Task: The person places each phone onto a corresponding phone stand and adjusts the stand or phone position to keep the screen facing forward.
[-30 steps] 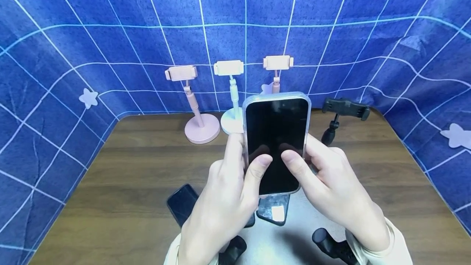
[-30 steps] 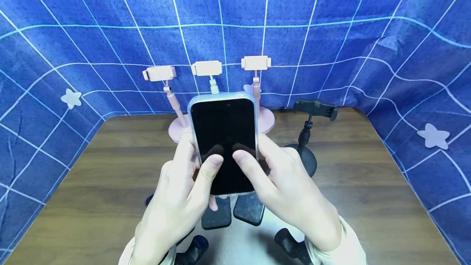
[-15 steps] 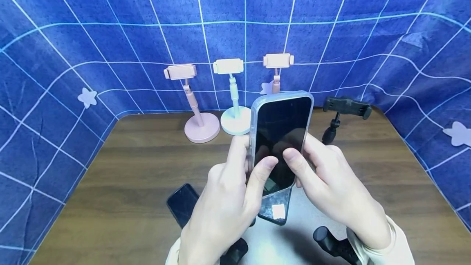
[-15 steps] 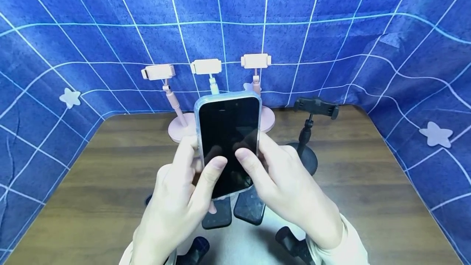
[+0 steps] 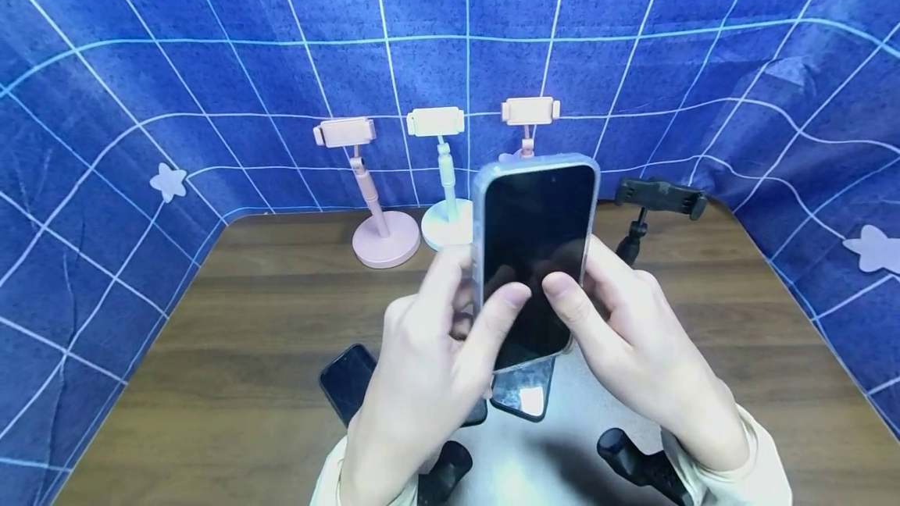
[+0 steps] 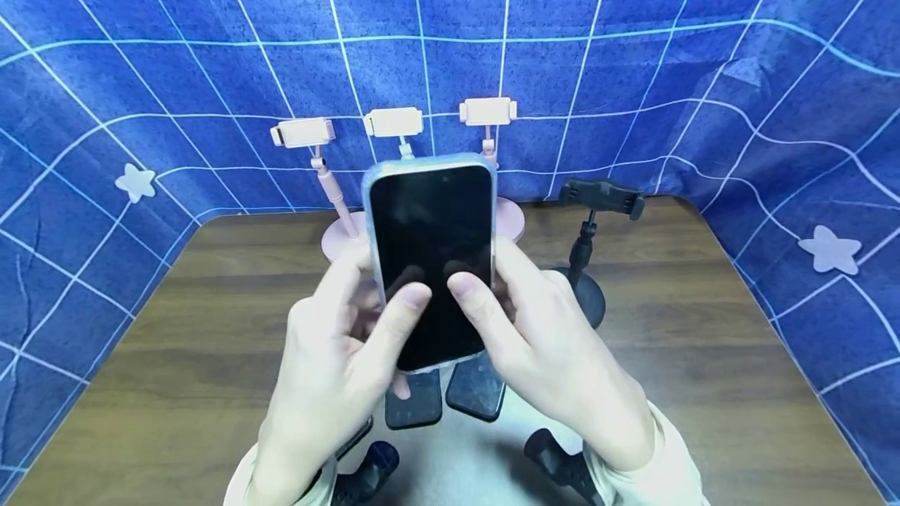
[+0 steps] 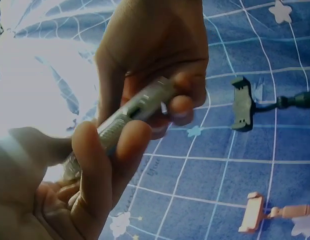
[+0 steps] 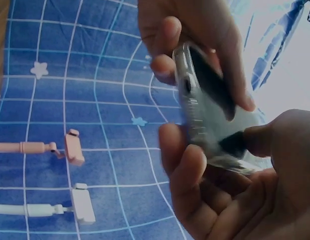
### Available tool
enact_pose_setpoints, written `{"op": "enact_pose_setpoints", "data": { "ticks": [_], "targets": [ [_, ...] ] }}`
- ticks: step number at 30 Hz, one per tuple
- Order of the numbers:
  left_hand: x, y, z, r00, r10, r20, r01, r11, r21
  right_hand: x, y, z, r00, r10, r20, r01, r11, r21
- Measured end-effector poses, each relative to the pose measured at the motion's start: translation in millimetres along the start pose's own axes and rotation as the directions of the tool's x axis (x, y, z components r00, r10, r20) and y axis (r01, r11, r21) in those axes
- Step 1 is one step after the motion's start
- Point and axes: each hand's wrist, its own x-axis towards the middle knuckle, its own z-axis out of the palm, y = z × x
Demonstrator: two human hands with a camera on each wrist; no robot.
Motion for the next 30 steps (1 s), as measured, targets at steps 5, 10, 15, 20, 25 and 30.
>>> {"op": "enact_pose_setpoints", "data": {
  "ticks": [5, 10, 15, 20, 25, 30],
  "targets": [
    [2.7, -1.9, -0.6, 0.994, -0.107, 0.013, 0.108, 0.991, -0.075, -2, -1, 1, 0.999, 0.012, -0.051, -0.013, 1.000, -0.012],
    [3.7, -2.7, 1.4, 0.983, -0.183, 0.034, 0.186, 0.969, -0.161, -3, 0, 0, 0.997, 0.002, -0.072, -0.003, 1.000, -0.018],
    [6.8, -7.1, 5.7, 0.960, -0.269, 0.077, 0.280, 0.930, -0.237, -4, 2, 0, 0.995, -0.032, -0.097, 0.026, 0.997, -0.068],
    [8.8, -13.7, 12.3, 0.944, -0.313, 0.102, 0.329, 0.904, -0.273, -2, 3, -1, 0.995, -0.034, -0.098, 0.022, 0.993, -0.113],
    [10.5, -21.5, 23.1, 0.955, -0.273, 0.118, 0.296, 0.913, -0.279, 2, 5, -5, 0.992, -0.023, -0.125, 0.006, 0.990, -0.141],
    [10.6, -28.5, 34.2, 0.964, -0.226, 0.142, 0.254, 0.941, -0.222, 5, 9, -11, 0.985, 0.043, -0.170, -0.065, 0.990, -0.128]
  ]
}}
